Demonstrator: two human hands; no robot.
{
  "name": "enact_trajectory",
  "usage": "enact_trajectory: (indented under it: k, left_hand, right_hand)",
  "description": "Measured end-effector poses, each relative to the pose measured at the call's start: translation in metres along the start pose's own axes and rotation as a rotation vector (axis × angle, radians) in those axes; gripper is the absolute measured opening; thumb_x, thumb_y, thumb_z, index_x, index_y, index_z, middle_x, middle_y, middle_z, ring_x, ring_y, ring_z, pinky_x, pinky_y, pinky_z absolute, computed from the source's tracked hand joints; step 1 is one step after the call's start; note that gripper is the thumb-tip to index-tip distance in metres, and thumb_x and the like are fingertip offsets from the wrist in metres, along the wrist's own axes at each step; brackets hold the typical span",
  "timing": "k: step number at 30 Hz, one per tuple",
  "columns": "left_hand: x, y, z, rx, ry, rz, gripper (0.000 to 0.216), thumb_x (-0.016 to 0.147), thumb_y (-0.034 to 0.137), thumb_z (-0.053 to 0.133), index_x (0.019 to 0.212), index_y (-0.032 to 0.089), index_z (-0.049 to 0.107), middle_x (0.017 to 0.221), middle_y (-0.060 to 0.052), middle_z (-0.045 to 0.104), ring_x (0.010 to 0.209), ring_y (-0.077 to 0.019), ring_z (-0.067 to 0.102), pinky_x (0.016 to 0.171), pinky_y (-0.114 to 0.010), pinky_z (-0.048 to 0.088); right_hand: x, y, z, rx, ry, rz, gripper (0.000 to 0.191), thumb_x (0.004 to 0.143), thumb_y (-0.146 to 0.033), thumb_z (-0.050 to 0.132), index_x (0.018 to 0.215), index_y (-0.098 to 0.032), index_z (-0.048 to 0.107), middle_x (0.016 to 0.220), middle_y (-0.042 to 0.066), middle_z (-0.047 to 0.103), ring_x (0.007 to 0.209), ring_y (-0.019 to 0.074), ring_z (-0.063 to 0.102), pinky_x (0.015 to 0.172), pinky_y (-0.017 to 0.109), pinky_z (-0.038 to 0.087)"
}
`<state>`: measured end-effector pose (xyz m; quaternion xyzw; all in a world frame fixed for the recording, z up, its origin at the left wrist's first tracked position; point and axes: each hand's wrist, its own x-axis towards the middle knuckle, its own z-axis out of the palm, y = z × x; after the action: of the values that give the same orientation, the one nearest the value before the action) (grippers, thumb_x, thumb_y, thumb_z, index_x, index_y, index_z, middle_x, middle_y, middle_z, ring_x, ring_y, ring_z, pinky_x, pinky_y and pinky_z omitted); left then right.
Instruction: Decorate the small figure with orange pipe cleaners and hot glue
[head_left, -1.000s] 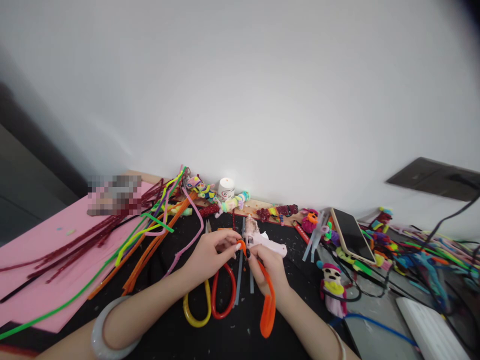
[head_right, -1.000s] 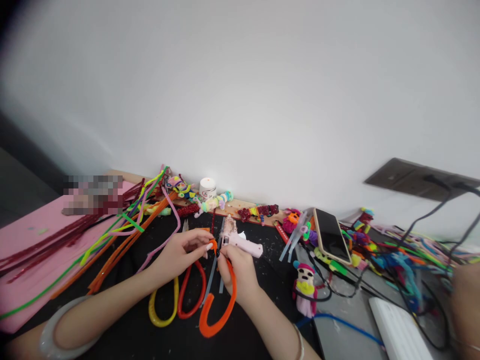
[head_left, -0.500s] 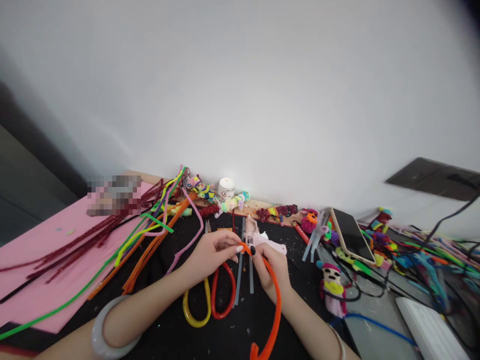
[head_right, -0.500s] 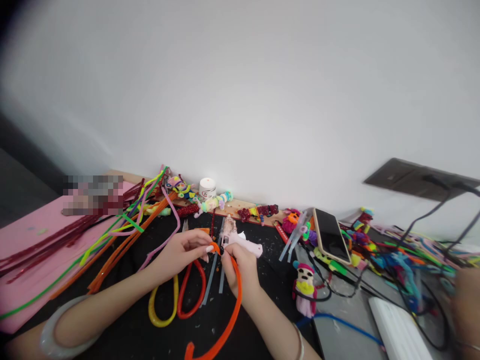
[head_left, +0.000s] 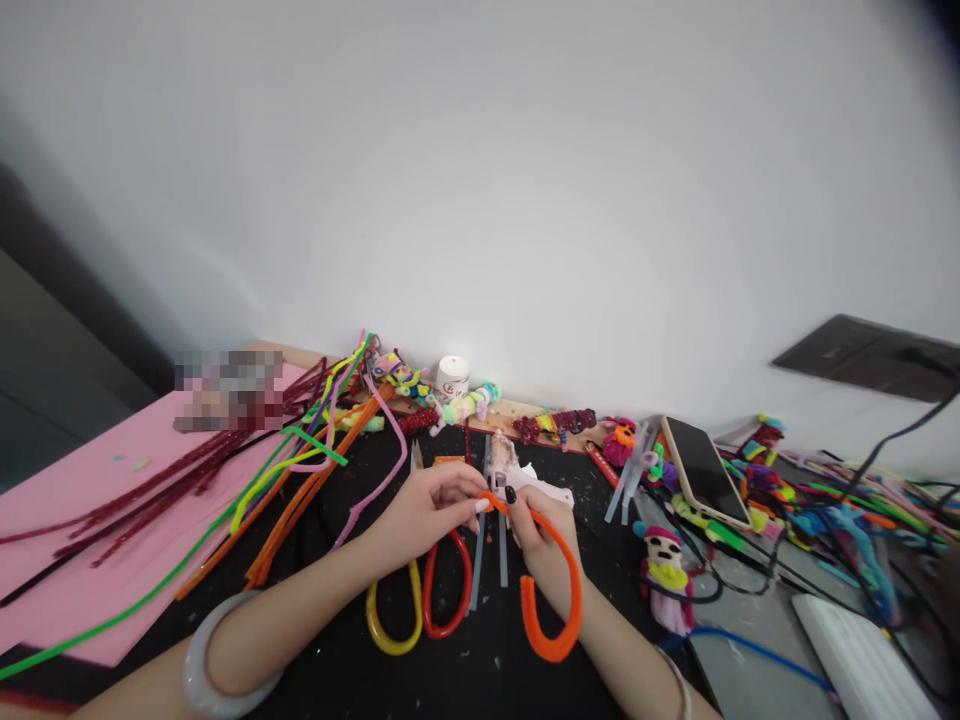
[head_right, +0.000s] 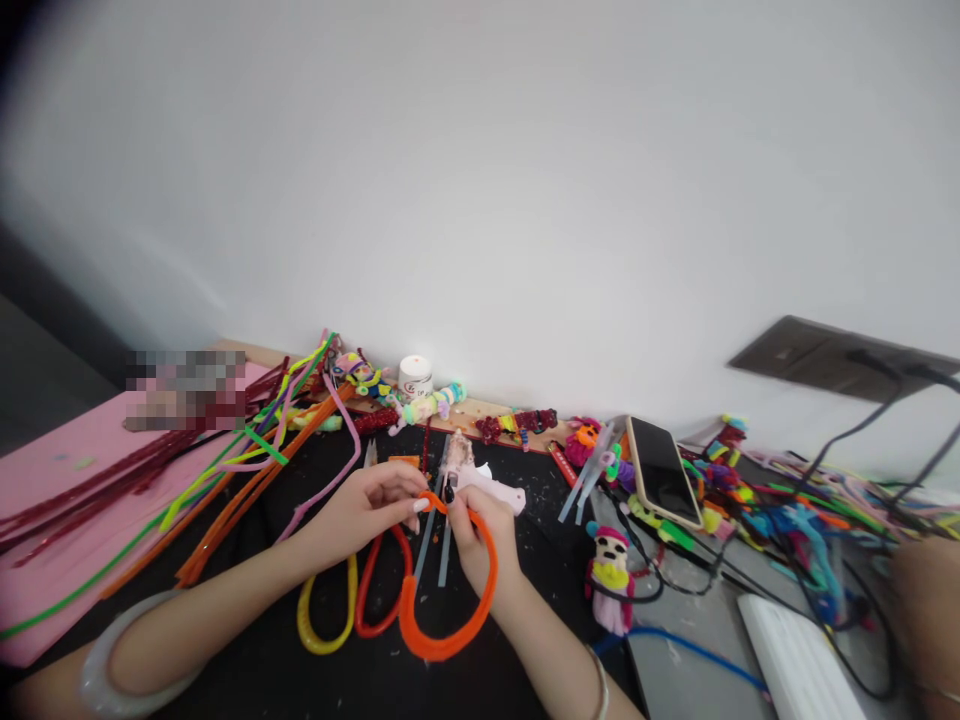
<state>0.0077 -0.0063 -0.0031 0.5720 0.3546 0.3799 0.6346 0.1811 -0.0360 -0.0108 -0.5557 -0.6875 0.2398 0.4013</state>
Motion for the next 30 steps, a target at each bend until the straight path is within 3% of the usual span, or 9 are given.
enact_trajectory:
  k: [15, 30]
  left_hand:
    - [0.0024, -0.0023, -0.0011, -0.018, -0.001, -0.005, 0.018, 0.077, 0.027, 0.061, 0.088, 0.014, 0.056, 0.081, -0.004, 0.068, 0.058, -0.0106, 0.063, 0.059, -0.023, 0.05]
    - [0.0023, 0.0022, 0.0003, -0.024, 0.033, 0.008, 0.018, 0.075, 0.028, 0.063, 0.085, 0.014, 0.057, 0.079, -0.005, 0.068, 0.059, -0.0119, 0.063, 0.061, -0.025, 0.052]
  right_hand:
    - [0.0008, -0.0026, -0.0014, 0.13, -0.024, -0.009, 0.023, 0.087, -0.029, 0.045, 0.066, -0.019, 0.051, 0.058, -0.002, 0.045, 0.054, 0.013, 0.042, 0.053, 0.026, 0.035]
    - [-0.0004, -0.0024, -0.002, 0.179, -0.075, 0.022, 0.025, 0.09, -0.031, 0.04, 0.069, -0.02, 0.05, 0.059, -0.002, 0.044, 0.055, 0.0141, 0.043, 0.053, 0.027, 0.036]
